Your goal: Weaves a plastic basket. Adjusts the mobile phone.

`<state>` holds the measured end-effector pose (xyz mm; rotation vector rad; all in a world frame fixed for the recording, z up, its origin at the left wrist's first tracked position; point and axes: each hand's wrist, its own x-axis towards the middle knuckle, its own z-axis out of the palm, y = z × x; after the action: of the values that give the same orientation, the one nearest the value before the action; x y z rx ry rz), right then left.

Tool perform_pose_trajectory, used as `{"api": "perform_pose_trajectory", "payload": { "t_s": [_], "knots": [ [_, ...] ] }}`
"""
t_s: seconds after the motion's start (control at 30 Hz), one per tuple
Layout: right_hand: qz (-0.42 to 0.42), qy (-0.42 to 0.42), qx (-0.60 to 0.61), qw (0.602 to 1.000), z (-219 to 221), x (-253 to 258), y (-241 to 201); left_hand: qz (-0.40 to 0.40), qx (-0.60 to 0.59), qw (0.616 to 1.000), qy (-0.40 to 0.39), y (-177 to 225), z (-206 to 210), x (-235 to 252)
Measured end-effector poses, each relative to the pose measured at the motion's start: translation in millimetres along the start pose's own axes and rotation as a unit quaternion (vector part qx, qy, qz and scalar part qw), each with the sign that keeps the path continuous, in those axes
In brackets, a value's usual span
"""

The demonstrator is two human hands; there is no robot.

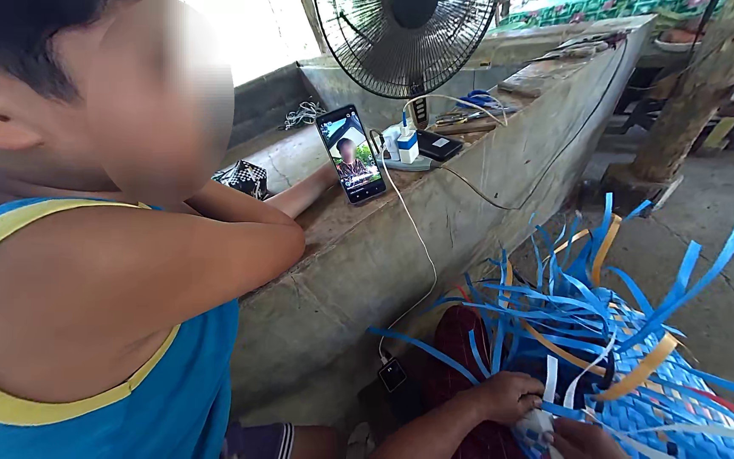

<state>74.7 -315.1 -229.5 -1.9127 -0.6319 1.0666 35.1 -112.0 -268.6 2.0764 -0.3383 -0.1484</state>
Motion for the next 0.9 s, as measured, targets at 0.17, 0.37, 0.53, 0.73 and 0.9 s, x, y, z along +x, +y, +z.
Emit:
{"api": "perform_pose_trajectory", "payload": {
  "t_s": [0.17, 0.37, 0.53, 0.73, 0.9],
  "knots": [
    [-0.055, 0.140, -0.111, 0.982, -23.3, 8.3, -14.5, 0.009, 0.013, 0.999, -0.035, 6.4, -1.7, -2.8],
    [-0.065, 0.188, -0.127, 0.972, -11.2, -7.0, 1.7, -0.017, 0.067, 0.997, -0.045, 8.3, -2.3, -4.5],
    [-0.013, 0.176, -0.139, 0.974, -13.2, -5.1, 39.8, 0.026, 0.074, 0.997, -0.028, 9.2, 6.2, -1.0],
    [-0.089, 0.232, -0.287, 0.925, -26.8, 12.4, 34.8, -0.002, 0.091, 0.994, 0.061, 9.3, 22.0, -3.3],
    [-0.137, 0.241, -0.308, 0.910, -27.5, 14.2, 30.6, -0.024, 0.143, 0.985, 0.097, 16.0, 28.9, 1.8]
  ]
}}
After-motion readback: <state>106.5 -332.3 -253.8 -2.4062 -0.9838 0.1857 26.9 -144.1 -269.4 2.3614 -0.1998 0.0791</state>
